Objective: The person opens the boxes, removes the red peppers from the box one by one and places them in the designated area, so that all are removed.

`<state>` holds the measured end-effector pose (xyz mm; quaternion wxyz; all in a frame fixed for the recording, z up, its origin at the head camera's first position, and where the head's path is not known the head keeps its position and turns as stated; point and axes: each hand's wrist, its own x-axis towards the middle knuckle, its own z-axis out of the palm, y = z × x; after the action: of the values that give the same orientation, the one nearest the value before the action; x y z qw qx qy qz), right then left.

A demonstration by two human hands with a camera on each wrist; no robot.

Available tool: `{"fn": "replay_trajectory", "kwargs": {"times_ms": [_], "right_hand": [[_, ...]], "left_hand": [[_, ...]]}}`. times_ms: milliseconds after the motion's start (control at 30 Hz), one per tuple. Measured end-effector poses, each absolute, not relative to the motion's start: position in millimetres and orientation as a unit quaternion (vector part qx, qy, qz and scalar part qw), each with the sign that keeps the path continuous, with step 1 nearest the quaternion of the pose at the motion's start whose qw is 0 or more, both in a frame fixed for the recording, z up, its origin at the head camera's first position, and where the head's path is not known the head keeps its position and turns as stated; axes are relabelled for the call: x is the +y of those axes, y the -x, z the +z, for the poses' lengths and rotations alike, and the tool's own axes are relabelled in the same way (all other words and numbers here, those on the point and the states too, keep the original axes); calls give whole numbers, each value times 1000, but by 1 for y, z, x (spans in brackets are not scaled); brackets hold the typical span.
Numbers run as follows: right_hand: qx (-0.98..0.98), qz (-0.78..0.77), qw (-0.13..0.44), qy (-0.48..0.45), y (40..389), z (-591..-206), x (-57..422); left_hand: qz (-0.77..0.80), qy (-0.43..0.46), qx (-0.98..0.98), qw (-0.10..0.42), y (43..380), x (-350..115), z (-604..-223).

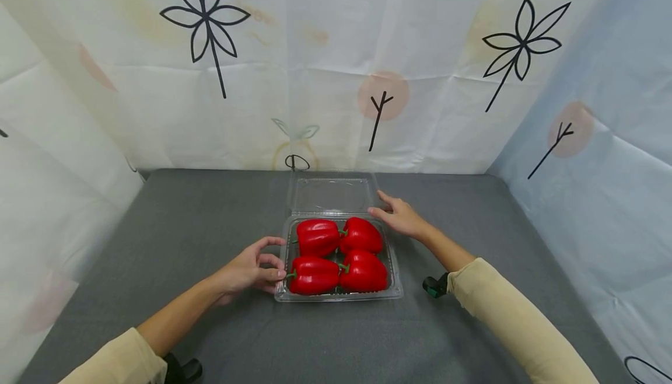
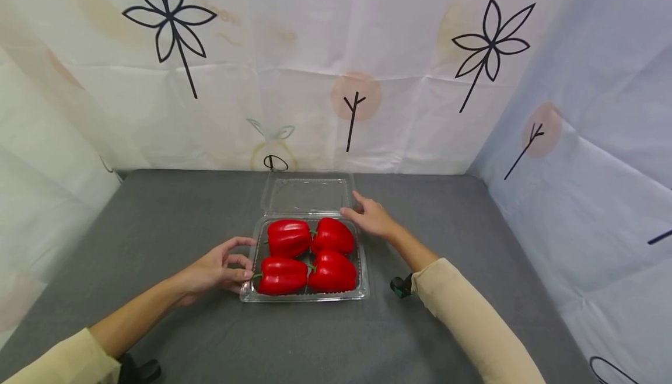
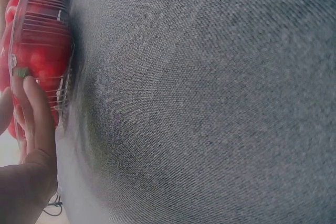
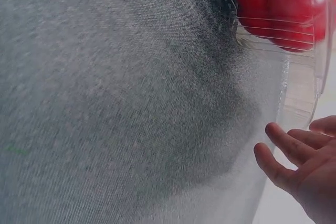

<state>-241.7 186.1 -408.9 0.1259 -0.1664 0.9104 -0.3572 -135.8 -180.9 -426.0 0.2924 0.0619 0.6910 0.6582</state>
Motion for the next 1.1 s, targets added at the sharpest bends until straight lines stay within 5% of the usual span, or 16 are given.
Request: {"fn": "replay_trajectory", "kwargs": {"times_ms": [567, 1100], "right_hand": [[854, -414, 85, 305, 198, -392, 199], [799, -452, 131, 374, 162, -390, 206]], "left_hand": [[673, -66, 679, 286, 133, -178, -428], [677, -71, 674, 286, 132, -178, -428]]}}
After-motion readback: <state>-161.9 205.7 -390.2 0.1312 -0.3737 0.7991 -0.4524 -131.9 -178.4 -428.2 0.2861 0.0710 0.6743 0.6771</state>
